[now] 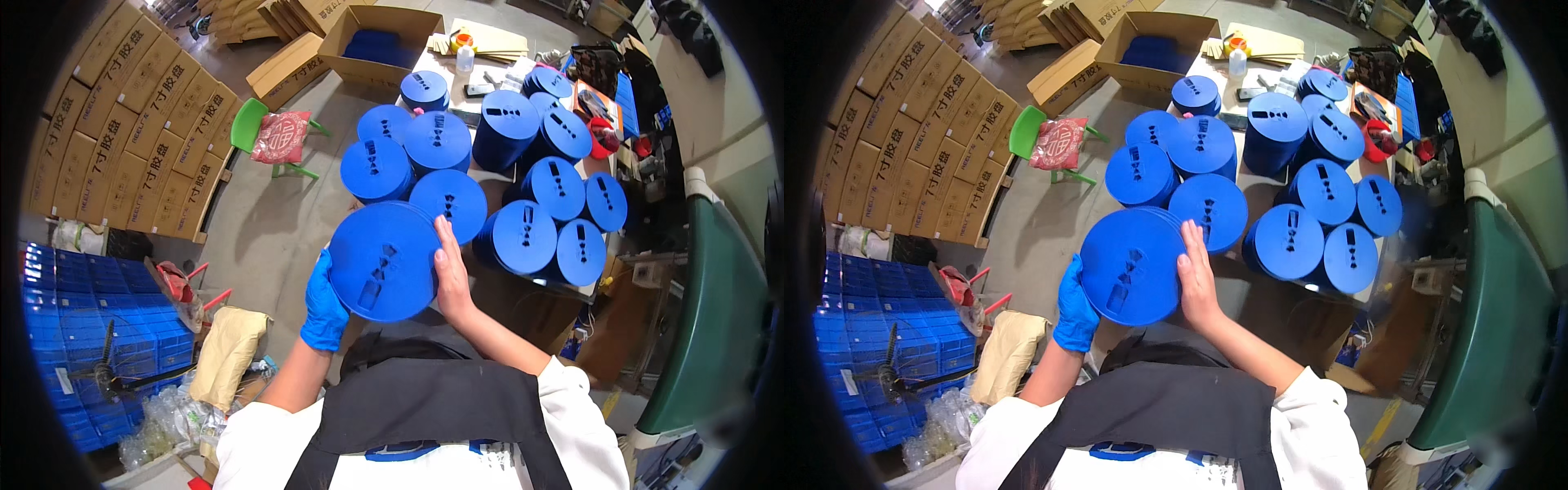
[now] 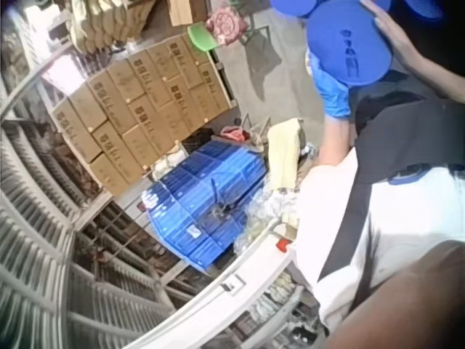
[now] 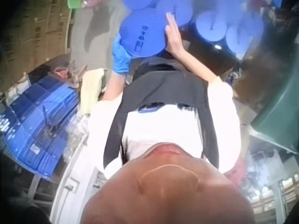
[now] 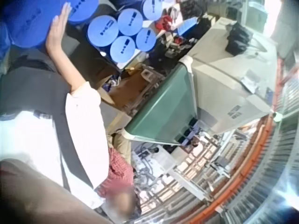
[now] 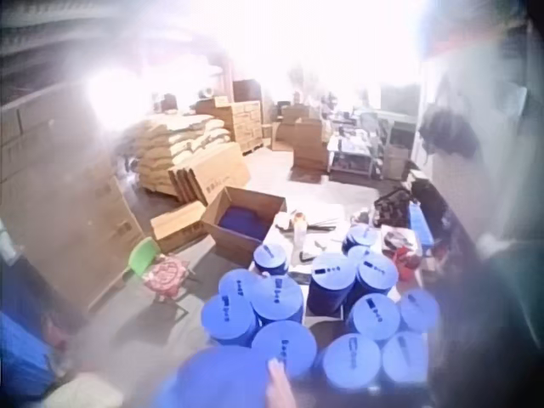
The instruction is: The person picks up stacks of blue circular plastic parts from a conveyor belt and places them onto a table. They handle the parts by hand, stacking them into piles while other workers are visible nearby.
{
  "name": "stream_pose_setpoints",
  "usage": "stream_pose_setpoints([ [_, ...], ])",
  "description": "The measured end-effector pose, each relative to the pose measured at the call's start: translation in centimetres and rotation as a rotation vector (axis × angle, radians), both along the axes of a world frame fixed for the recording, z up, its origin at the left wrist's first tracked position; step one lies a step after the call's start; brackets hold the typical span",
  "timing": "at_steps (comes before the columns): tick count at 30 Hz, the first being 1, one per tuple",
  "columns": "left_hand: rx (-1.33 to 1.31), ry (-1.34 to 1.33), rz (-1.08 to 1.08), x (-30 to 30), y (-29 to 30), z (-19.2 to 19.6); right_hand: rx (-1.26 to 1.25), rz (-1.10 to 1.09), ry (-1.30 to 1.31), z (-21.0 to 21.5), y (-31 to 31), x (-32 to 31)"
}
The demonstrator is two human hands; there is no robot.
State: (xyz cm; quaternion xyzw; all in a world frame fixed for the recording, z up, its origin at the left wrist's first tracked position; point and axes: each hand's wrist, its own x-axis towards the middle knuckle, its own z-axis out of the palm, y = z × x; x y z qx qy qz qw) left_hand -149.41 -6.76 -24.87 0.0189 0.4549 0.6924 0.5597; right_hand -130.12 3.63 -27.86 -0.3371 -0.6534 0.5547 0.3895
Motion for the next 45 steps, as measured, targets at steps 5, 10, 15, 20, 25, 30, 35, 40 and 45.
stream_pose_setpoints([
  [5,0.199,0.024,0.03,-8.3,12.3,-1.9,-0.084,0.017,0.136,0.3,14.1,-8.9],
  [10,0.216,-0.005,0.068,-16.3,25.6,-6.7,-0.329,0.105,0.207,-2.1,29.1,-17.6],
  [15,0.21,0.076,0.061,-21.3,33.5,-15.1,-0.428,0.087,0.061,-8.2,37.3,-23.3],
  [20,0.129,0.081,-0.055,-22.6,36.1,-22.1,-0.472,0.078,-0.043,-14.5,41.2,-24.5],
  [25,0.112,0.129,-0.179,-22.7,35.2,-25.5,-0.53,0.133,-0.193,-17.0,41.5,-24.3],
  [30,0.079,0.049,-0.091,-21.1,34.5,-25.0,-0.473,0.093,-0.375,-17.5,42.1,-24.3],
  [35,0.023,-0.066,-0.136,-21.0,34.8,-22.7,-0.442,0.022,-0.441,-16.5,41.7,-24.5],
  [40,0.01,0.037,-0.11,-21.4,34.6,-23.5,-0.418,-0.119,-0.231,-12.7,40.4,-24.1],
  [45,-0.033,0.074,-0.157,-21.5,35.1,-21.9,-0.222,-0.12,-0.114,-7.0,37.3,-18.8],
])
